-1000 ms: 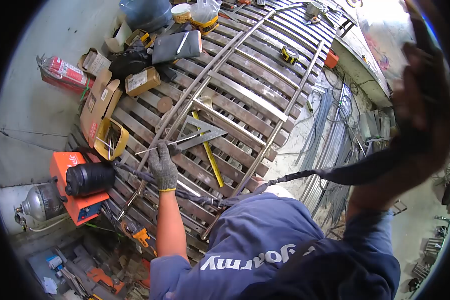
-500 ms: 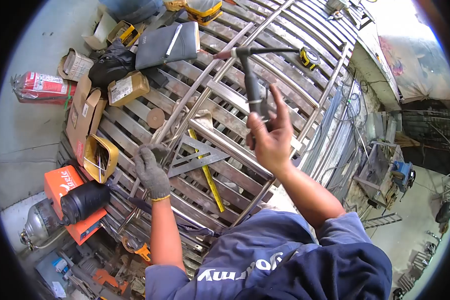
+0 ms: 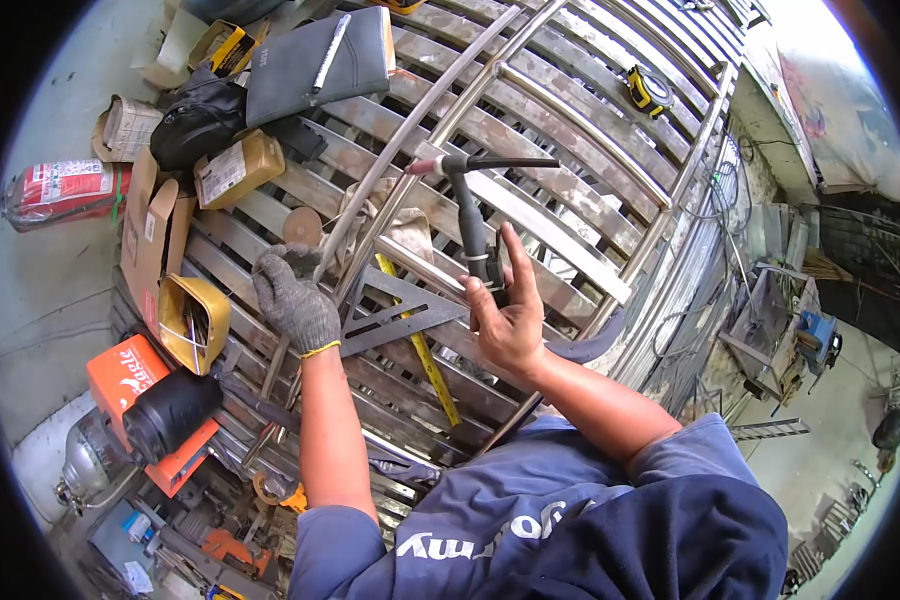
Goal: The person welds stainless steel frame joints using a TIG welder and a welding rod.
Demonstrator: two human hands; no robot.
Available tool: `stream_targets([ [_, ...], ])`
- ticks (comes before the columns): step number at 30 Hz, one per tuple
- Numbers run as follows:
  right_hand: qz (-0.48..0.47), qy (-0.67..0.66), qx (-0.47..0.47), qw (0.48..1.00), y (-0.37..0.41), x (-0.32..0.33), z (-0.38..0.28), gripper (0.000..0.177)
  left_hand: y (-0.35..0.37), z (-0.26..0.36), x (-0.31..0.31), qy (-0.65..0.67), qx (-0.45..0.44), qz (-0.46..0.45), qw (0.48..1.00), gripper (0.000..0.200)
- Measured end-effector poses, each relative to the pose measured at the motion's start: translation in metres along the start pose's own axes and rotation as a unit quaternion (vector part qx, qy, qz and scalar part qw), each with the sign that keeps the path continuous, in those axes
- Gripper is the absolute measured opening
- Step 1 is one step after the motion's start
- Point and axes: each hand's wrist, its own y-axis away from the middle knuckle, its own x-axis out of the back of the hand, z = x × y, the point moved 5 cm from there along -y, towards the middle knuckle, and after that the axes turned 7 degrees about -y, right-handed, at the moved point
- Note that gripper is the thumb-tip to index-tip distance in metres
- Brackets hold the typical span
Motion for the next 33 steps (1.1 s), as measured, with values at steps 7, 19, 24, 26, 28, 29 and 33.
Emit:
stream_targets([
  [7,-0.038,0.084,0.108,0.99,0.002,-0.002,-0.003,0.079,-0.001,0.0,-0.001,-0.046,-0.022,-0.007,0.999,0.023],
  [19,-0.042,0.07,0.04,0.996,0.01,-0.005,0.005,0.079,0.016,0.018,-0.015,-0.113,-0.109,-0.019,0.987,0.03],
  [24,-0.042,0.084,0.002,0.996,0.012,-0.002,0.007,0.08,0.016,0.02,-0.015,-0.13,-0.118,-0.035,0.984,0.029],
  [26,-0.037,0.082,0.016,0.996,0.01,-0.003,0.007,0.081,0.012,0.015,-0.013,-0.127,-0.111,-0.026,0.985,0.028],
  [28,-0.027,0.081,0.027,0.996,0.008,-0.005,0.006,0.082,0.009,0.014,-0.012,-0.13,-0.101,-0.02,0.986,0.027],
  [29,-0.025,0.078,0.029,0.996,0.009,-0.005,0.005,0.083,0.009,0.012,-0.013,-0.132,-0.093,-0.018,0.987,0.027],
  [33,-0.039,0.079,0.045,0.995,0.009,-0.004,0.008,0.083,0.012,0.015,-0.022,-0.089,-0.108,-0.042,0.989,0.027],
])
